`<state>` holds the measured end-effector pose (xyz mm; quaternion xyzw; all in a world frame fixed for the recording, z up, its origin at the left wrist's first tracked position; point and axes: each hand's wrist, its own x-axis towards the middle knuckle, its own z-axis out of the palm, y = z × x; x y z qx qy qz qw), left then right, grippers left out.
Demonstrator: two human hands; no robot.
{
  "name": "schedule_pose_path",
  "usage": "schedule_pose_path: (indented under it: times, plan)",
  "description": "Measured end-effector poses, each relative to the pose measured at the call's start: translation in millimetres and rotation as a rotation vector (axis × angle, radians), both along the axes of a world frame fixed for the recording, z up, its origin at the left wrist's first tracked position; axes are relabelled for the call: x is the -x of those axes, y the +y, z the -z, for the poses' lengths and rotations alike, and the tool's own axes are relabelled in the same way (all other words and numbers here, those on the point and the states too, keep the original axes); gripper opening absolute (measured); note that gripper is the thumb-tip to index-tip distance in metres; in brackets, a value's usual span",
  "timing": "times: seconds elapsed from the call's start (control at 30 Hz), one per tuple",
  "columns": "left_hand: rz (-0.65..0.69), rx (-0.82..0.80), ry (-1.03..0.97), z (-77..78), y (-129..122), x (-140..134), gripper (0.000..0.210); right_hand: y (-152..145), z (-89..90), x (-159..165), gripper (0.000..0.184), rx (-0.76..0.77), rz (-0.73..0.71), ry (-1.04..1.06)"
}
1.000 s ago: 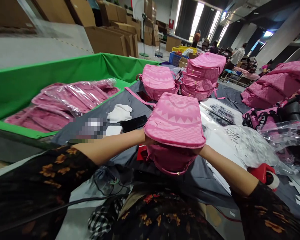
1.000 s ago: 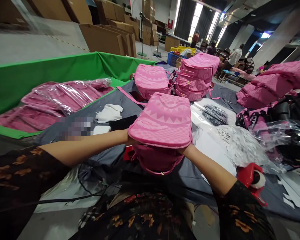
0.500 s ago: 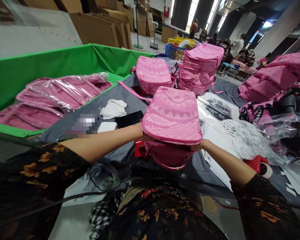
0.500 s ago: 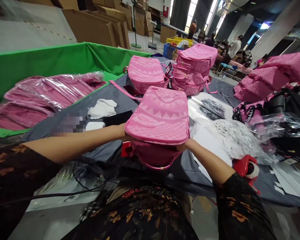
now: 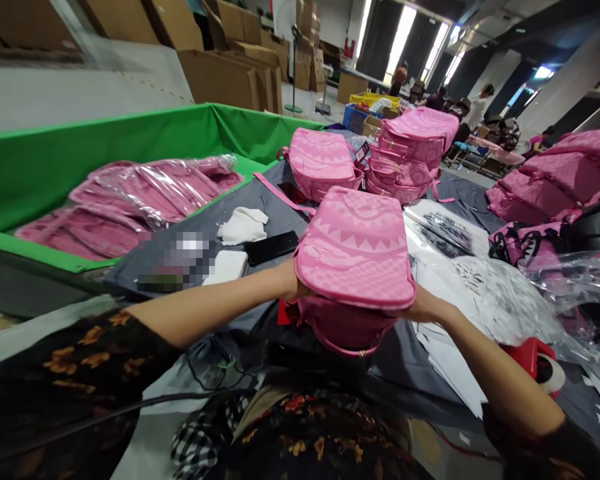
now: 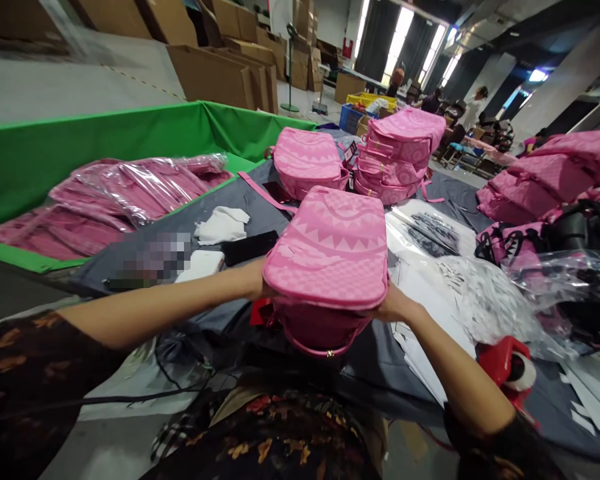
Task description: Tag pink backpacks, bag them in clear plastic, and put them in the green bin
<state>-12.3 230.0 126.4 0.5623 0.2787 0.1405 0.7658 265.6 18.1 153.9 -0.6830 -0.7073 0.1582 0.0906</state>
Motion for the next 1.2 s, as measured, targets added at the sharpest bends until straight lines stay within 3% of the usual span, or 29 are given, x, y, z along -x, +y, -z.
schedule_pose_path:
  times: [0.07,0.13,0.17,0.2,0.3,0.37,0.43,0.5,0.63,0.8,0.93,1.0,1.1,1.2]
  plan:
    - [0.123,-0.363,-0.054,-5.3,-5.5,24.0,0.026,-15.6,-20.8,-1.3,0.041,0.064,-0.123,0.019]
    - [0.243,-0.754,-0.063,-0.4,-8.0,51.5,0.025,-28.3,-39.4,-7.8,0.032,0.102,-0.119,0.041]
    - [0.228,-0.881,-0.051,6.2,-7.7,63.3,0.023,-30.6,-46.5,-10.7,0.032,0.092,-0.057,0.034]
    - [0.132,-0.927,-0.036,14.9,-6.3,72.0,0.023,-28.5,-51.6,-11.4,0.031,0.057,0.028,0.012]
    - [-0.438,-0.784,0.016,46.9,4.4,72.9,0.033,9.3,-54.2,11.3,0.026,-0.1,0.215,-0.034]
    - [-0.657,-0.611,0.048,66.6,13.6,54.7,0.037,55.4,-47.6,48.3,0.025,-0.119,0.156,-0.007]
    - [-0.653,-0.522,0.058,81.6,20.7,31.7,0.042,104.7,-37.6,92.0,0.021,-0.048,0.04,-0.111]
    - [-0.604,-0.515,0.049,92.2,23.7,13.5,0.046,145.3,-26.2,128.6,0.023,0.03,0.048,-0.297]
    - [-0.584,-0.54,0.011,106.9,19.4,3.7,0.052,180.3,-6.6,155.7,0.021,0.04,0.033,-0.444]
    - [-0.58,-0.551,-0.005,111.7,8.4,-1.5,0.049,151.1,-8.2,159.6,0.026,0.027,-0.124,-0.509]
    - [-0.582,-0.607,0.013,100.1,-0.6,-16.1,0.04,99.2,-15.1,172.9,0.016,-0.114,-0.528,-0.47]
    - [-0.596,-0.652,0.057,91.3,-2.8,-11.7,0.036,78.8,-15.4,168.9,0.017,-0.23,-0.644,-0.352]
    - [-0.663,-0.721,0.149,76.5,-1.4,27.8,0.031,67.1,-15.9,144.4,0.017,-0.29,-0.463,-0.105]
    - [-0.789,-0.866,0.306,63.9,8.6,99.6,0.035,67.3,-17.9,111.6,0.03,-0.337,-0.207,0.059]
